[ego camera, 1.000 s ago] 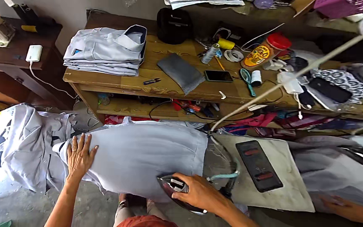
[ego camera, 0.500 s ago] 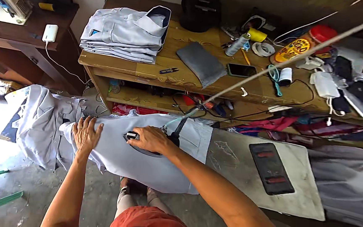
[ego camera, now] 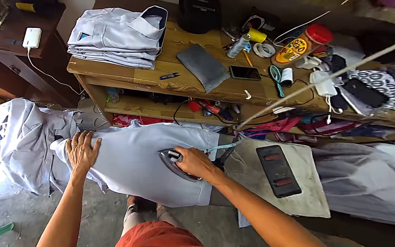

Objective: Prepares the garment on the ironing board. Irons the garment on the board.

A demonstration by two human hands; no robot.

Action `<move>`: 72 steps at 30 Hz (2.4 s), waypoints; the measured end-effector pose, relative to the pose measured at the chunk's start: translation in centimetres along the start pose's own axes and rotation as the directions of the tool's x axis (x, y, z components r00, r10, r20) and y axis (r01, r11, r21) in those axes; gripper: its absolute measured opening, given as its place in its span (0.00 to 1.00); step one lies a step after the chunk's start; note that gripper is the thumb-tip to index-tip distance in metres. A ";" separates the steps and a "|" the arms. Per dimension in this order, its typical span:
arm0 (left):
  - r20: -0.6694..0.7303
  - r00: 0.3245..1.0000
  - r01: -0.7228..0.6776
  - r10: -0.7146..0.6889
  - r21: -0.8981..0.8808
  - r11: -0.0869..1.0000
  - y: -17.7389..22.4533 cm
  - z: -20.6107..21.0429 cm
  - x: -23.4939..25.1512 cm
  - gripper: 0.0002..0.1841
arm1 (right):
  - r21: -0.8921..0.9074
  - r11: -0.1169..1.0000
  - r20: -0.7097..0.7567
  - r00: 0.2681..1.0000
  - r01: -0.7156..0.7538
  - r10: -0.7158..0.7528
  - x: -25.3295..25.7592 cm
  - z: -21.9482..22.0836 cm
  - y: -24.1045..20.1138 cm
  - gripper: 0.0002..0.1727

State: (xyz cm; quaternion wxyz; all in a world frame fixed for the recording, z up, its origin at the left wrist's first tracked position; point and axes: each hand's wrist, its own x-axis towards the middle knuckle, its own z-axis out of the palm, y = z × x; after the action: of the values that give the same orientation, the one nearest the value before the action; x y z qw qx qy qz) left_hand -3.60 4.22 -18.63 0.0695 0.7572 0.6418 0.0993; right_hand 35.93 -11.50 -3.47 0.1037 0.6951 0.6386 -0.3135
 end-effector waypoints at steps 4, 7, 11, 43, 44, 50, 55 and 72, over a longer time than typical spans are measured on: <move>-0.016 1.000 0.001 -0.001 -0.003 1.000 -0.2 0.2 -0.2 0.39 | 0.008 0.999 0.049 0.998 0.038 -0.039 -0.4 0.4 -0.6 0.23; -0.017 1.000 0.015 -0.015 0.010 1.000 0.1 0.0 0.0 0.39 | 0.060 0.998 -0.007 1.000 -0.027 0.028 1.1 -0.5 -1.9 0.24; 0.002 1.000 0.023 -0.023 0.021 1.000 0.4 -0.4 0.2 0.38 | 0.168 0.979 -0.083 0.988 -0.116 0.131 6.6 -3.8 -3.9 0.25; 0.059 0.988 -0.146 0.145 0.023 0.989 4.4 0.1 -1.5 0.45 | 0.325 0.927 -0.236 0.933 -0.187 0.271 -7.8 3.9 11.4 0.39; 0.063 0.988 -0.142 0.140 0.027 0.989 4.4 0.2 -1.5 0.44 | 0.327 0.926 -0.225 0.936 -0.189 0.271 -6.9 3.3 11.4 0.40; 0.067 0.989 -0.133 0.130 0.038 0.990 4.2 0.5 -1.6 0.44 | 0.101 0.995 0.042 0.999 0.009 -0.013 -5.2 1.7 8.8 0.26; 0.062 0.991 -0.123 0.121 0.032 0.992 4.3 0.5 -1.7 0.45 | 0.005 0.982 0.124 0.975 0.187 -0.186 -6.8 3.0 6.0 0.17; 0.001 0.983 -0.181 0.181 -0.038 0.983 9.1 0.1 -4.5 0.39 | 0.272 0.860 -0.325 0.800 -0.433 0.505 -11.2 2.2 21.6 0.45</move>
State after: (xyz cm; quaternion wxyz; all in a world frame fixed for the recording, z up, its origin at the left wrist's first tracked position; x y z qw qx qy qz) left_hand 4.46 -1.73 -16.86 0.0761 0.8113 0.5681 0.1156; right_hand 56.03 -25.42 -4.38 -0.0138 0.8859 0.4217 -0.1927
